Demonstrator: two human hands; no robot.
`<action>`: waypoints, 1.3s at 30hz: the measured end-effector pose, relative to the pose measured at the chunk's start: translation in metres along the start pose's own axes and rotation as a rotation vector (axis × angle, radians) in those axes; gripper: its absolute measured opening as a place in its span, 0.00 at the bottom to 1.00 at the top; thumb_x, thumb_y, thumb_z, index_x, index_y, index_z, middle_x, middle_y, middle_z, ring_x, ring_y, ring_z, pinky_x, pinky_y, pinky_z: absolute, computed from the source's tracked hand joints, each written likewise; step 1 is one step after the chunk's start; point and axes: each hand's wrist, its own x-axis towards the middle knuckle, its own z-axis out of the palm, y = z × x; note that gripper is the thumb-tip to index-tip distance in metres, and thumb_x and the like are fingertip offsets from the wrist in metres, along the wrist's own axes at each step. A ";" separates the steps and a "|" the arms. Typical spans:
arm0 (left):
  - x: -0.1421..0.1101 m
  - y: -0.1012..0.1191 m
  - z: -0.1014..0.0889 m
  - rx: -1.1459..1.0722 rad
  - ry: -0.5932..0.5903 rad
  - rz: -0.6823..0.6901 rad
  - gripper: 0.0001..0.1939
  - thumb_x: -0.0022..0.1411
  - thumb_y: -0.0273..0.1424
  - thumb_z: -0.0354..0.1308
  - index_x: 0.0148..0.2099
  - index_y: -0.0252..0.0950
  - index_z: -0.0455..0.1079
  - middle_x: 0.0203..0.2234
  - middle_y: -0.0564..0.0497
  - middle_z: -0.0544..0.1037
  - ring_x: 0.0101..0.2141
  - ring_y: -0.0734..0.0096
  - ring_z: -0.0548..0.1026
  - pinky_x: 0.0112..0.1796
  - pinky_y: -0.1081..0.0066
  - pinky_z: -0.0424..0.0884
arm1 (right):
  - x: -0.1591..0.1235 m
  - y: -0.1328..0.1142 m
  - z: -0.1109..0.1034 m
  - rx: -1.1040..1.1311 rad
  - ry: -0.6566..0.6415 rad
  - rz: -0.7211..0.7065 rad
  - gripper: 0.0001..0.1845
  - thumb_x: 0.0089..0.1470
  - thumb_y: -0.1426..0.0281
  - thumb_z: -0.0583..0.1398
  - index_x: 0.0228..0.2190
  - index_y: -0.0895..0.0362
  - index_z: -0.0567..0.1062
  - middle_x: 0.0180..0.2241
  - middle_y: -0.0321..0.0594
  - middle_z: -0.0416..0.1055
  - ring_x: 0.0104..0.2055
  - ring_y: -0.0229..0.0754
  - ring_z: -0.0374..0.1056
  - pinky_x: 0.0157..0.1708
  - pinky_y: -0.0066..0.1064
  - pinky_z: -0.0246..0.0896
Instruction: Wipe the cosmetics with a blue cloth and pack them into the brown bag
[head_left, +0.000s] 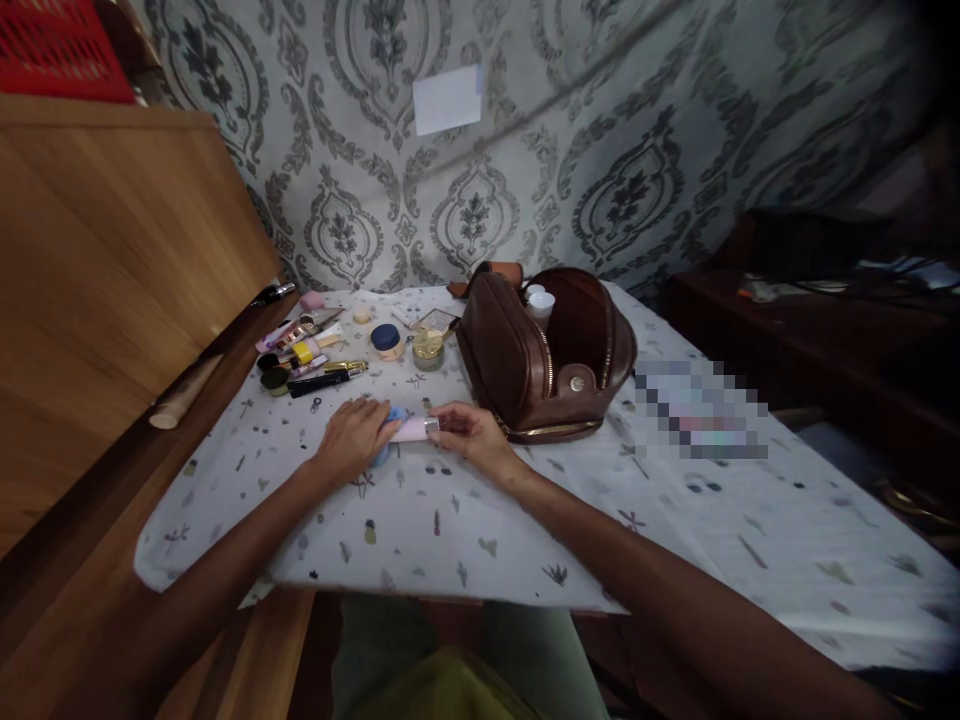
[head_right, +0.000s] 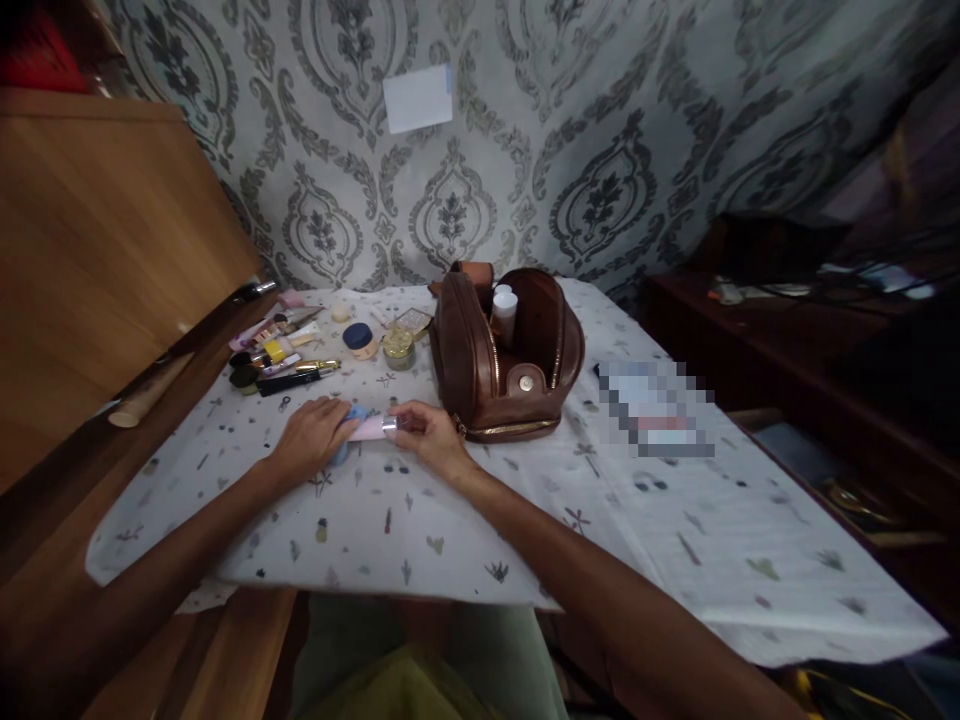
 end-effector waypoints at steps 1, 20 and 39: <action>-0.007 -0.007 0.000 -0.016 0.007 0.001 0.14 0.72 0.37 0.46 0.38 0.38 0.69 0.32 0.44 0.75 0.36 0.57 0.71 0.38 0.60 0.65 | 0.000 0.000 0.000 -0.026 -0.002 -0.009 0.21 0.36 0.60 0.74 0.34 0.56 0.79 0.28 0.35 0.76 0.29 0.38 0.70 0.32 0.30 0.68; 0.004 0.008 -0.012 -0.144 0.079 -0.039 0.18 0.74 0.38 0.42 0.36 0.38 0.67 0.32 0.47 0.74 0.37 0.61 0.70 0.40 0.63 0.66 | -0.003 -0.002 0.001 0.004 -0.038 0.047 0.23 0.36 0.60 0.75 0.35 0.55 0.79 0.31 0.35 0.77 0.30 0.39 0.73 0.28 0.29 0.68; -0.013 -0.026 -0.007 -0.498 -0.006 -0.370 0.23 0.67 0.48 0.44 0.25 0.39 0.58 0.18 0.56 0.64 0.24 0.69 0.65 0.29 0.70 0.58 | 0.000 -0.003 0.000 0.070 -0.024 0.021 0.24 0.34 0.63 0.75 0.36 0.56 0.80 0.33 0.35 0.75 0.29 0.35 0.72 0.34 0.30 0.70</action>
